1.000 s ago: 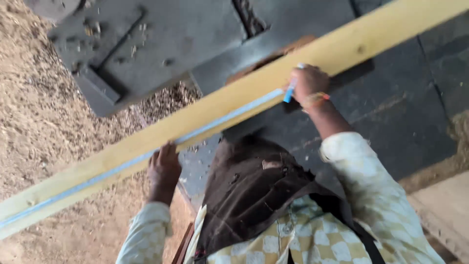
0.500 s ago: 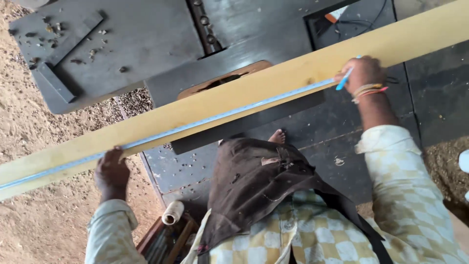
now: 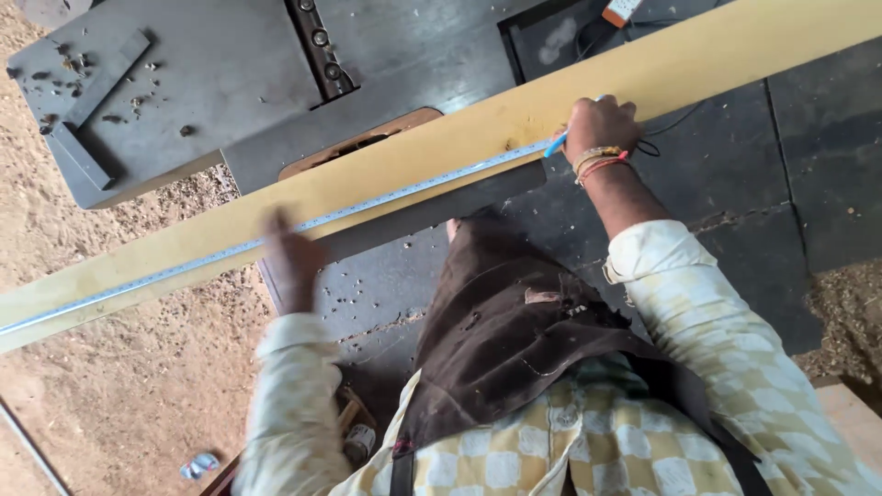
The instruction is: Measure a piece of lumber with a tape measure and mark it with a pencil and try square.
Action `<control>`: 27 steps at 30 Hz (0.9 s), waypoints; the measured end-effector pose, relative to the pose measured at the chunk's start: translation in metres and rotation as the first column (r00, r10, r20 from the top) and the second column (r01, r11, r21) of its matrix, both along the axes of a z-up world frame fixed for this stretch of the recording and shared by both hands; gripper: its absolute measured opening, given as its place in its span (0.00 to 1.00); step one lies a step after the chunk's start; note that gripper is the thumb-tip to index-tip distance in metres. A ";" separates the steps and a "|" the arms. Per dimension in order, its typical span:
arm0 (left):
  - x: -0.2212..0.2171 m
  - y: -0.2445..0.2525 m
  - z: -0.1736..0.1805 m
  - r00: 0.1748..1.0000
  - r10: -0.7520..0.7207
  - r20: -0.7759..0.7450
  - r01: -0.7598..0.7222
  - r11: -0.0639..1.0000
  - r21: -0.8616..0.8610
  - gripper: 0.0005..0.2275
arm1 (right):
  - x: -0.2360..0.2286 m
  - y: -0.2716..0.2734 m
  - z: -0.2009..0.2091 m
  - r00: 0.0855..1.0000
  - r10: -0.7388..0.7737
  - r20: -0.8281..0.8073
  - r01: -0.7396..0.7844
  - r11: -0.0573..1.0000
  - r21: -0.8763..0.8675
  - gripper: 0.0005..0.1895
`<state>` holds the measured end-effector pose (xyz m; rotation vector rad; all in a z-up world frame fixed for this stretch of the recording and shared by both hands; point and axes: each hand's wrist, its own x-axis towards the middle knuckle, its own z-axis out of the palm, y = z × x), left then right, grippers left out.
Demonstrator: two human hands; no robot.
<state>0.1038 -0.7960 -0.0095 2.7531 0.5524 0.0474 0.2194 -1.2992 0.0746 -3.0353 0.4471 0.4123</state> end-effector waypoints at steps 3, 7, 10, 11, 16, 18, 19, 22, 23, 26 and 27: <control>0.021 -0.172 0.057 0.962 -0.274 0.012 0.273 0.947 -0.168 0.20 | -0.001 0.001 0.000 1.000 -0.023 -0.005 0.023 0.999 0.024 0.17; 0.024 -0.263 0.062 0.748 -0.629 0.213 0.610 0.777 0.156 0.19 | -0.003 0.001 0.013 0.999 -0.035 -0.017 0.036 0.998 0.059 0.16; 0.028 -0.267 0.039 0.768 -0.626 0.135 0.574 0.767 0.287 0.13 | -0.001 -0.007 0.013 1.000 -0.006 -0.031 0.009 0.993 0.115 0.17; 0.029 -0.265 0.041 0.765 -0.630 0.134 0.579 0.765 0.282 0.13 | -0.002 -0.010 0.016 0.999 -0.011 -0.035 0.015 0.994 0.111 0.17; 0.029 -0.262 0.031 0.791 -0.609 0.047 0.540 0.734 0.412 0.12 | 0.001 -0.049 -0.009 0.977 0.210 -0.031 -0.205 0.970 0.128 0.23; 0.031 -0.278 0.057 0.789 -0.612 0.048 0.541 0.730 0.419 0.12 | 0.006 -0.069 0.009 0.980 0.185 -0.070 -0.167 0.963 0.212 0.22; 0.033 -0.283 0.071 0.796 -0.603 0.052 0.524 0.731 0.437 0.11 | 0.008 -0.078 0.018 0.980 0.178 -0.094 -0.142 0.943 0.300 0.23; 0.036 -0.284 0.051 0.829 -0.555 0.069 0.439 0.721 0.535 0.06 | 0.023 -0.126 0.022 0.972 0.220 -0.087 -0.187 0.940 0.285 0.26; 0.035 -0.287 0.054 0.824 -0.563 0.052 0.457 0.717 0.526 0.06 | 0.020 -0.150 0.021 0.972 0.210 -0.107 -0.172 0.942 0.288 0.26; 0.037 -0.292 0.059 0.823 -0.567 0.042 0.454 0.700 0.551 0.05 | 0.026 -0.226 0.016 0.956 0.243 0.164 -0.275 0.937 0.216 0.22; 0.037 -0.293 0.056 0.848 -0.528 0.047 0.425 0.731 0.534 0.04 | 0.028 -0.257 0.013 0.963 0.209 0.168 -0.245 0.942 0.231 0.22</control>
